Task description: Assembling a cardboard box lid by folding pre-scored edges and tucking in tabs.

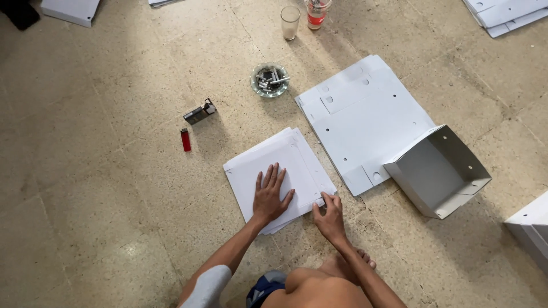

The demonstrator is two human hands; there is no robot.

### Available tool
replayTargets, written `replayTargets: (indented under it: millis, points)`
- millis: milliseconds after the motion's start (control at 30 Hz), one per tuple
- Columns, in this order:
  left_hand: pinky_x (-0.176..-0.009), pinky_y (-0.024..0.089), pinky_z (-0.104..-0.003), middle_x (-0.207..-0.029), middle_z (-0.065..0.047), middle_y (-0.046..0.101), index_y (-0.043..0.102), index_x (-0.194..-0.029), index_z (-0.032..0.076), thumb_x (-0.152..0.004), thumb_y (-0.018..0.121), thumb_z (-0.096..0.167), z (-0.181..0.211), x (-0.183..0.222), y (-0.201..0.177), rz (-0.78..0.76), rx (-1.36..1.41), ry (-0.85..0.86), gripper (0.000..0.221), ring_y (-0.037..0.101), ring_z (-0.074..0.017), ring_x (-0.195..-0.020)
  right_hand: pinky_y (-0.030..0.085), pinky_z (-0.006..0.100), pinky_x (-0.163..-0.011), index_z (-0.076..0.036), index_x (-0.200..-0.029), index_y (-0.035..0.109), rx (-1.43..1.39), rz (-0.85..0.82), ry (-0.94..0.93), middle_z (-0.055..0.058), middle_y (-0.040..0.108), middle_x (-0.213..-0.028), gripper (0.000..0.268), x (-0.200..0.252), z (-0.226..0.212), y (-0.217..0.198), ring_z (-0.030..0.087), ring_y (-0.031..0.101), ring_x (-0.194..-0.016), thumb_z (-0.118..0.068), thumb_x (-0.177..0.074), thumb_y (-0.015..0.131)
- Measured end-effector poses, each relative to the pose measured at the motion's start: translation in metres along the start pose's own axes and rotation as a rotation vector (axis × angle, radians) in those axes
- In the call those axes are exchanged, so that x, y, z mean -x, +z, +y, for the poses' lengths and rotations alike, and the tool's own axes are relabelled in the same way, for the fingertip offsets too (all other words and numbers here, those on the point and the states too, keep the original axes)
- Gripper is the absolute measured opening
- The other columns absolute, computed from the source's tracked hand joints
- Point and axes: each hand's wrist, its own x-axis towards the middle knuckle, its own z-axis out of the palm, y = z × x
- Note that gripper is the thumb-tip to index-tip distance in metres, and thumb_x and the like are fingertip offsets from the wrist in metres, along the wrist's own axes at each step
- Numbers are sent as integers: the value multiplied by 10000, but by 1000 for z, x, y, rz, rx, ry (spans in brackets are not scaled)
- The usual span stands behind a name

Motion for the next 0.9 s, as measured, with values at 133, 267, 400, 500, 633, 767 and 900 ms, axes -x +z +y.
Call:
replayTargets:
  millis: [133,267,400,500,633,767,900]
  points:
    - [-1226,70,-487,-1614,-93,336,397,-1527,190,-975,467,530,-3,0,5,17,2,-4,652,248,-250,-1512,527,348,-1019,-11,-1377,538,13,12,3,150,452,-1273,521,-4,6,4,368,464,-1323,-288,-941,604]
    - [-1226,86,-481,-1607,-84,352,422,-1513,190,-980,474,481,-5,0,9,52,4,-4,610,260,-241,-1509,555,354,-973,16,-1350,561,5,75,-30,181,476,-1235,488,-4,12,12,409,482,-1299,-233,-933,610]
    - [-1229,80,-479,-1616,-78,335,407,-1523,188,-978,473,458,-6,0,13,37,6,-9,611,249,-233,-1512,564,377,-957,48,-1337,562,-66,104,-40,238,486,-1233,471,6,-2,10,457,515,-1248,-191,-931,583]
    - [-1228,78,-481,-1619,-81,329,406,-1522,184,-978,477,442,-5,0,12,36,6,-6,606,244,-235,-1513,571,385,-959,53,-1334,553,-83,107,-37,243,485,-1242,465,9,-2,9,455,535,-1229,-186,-934,568]
    - [-1229,84,-485,-1622,-82,323,408,-1521,180,-977,479,437,-4,1,8,29,18,-5,605,246,-240,-1512,565,394,-976,41,-1342,537,-128,93,-16,236,472,-1246,466,12,-9,4,452,539,-1227,-193,-940,561]
    - [-1228,86,-483,-1619,-84,329,412,-1518,177,-974,488,434,-4,1,10,34,-3,0,607,249,-239,-1511,558,391,-992,23,-1320,542,-138,86,2,227,485,-1247,451,14,-13,3,440,544,-1239,-216,-939,570]
    - [-1229,81,-485,-1619,-85,328,414,-1516,175,-975,488,425,-3,0,7,26,2,-1,600,247,-240,-1513,558,406,-978,-13,-1267,550,-201,88,14,213,505,-1209,388,12,-6,3,421,551,-1223,-224,-942,571]
